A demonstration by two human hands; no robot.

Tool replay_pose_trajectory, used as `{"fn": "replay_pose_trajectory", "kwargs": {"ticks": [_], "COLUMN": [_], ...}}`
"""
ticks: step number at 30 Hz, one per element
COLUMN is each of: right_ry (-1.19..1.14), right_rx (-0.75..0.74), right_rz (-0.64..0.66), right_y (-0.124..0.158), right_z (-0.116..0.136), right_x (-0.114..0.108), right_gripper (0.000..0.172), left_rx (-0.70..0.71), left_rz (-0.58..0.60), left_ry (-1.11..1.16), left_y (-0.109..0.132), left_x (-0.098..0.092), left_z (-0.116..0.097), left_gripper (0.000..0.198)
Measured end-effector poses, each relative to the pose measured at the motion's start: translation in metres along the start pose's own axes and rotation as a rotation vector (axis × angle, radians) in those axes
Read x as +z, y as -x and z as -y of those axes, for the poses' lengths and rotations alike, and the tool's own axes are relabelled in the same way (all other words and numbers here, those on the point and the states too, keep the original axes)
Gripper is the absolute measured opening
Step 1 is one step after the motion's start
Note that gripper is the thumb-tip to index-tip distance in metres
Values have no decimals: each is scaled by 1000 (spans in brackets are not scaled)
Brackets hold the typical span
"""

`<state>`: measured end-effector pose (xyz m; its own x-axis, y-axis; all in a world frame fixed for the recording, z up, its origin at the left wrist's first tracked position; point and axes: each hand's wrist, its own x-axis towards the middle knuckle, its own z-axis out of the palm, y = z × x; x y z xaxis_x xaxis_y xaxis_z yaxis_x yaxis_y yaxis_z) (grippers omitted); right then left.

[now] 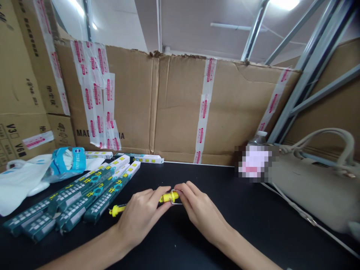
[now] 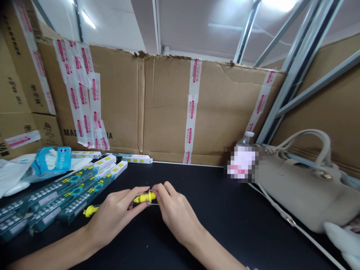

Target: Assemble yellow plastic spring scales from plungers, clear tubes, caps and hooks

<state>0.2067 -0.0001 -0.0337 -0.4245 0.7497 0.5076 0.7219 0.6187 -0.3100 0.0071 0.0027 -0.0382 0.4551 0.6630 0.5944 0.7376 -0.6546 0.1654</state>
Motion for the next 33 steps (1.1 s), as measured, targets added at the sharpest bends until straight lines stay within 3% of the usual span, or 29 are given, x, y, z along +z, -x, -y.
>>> {"fn": "replay_pose_trajectory", "kwargs": {"ticks": [9,14,20,26,33], "right_ry": [392,443,373,257,-30], "right_rx": [-136,-201,-216,-207,-28], "right_rz": [-41,-74,-58,-114,-164], "right_y": [5,4,3,8,5], "right_z": [3,4,3,-5,-1], "right_x": [6,7,8,16,21], "right_gripper": [25,21,12,24,24], "left_rx": [-117,-182,-301,-118,75], "left_rz": [63,45,78,9,-73], "left_ry": [119,239,346,241,159], "left_y": [-3,-2,-4,-1,5], "left_x": [1,2,-2,2,4], "left_z": [-4,-6,-10,-11,-10], "left_gripper": [23,9,18,16,6]}}
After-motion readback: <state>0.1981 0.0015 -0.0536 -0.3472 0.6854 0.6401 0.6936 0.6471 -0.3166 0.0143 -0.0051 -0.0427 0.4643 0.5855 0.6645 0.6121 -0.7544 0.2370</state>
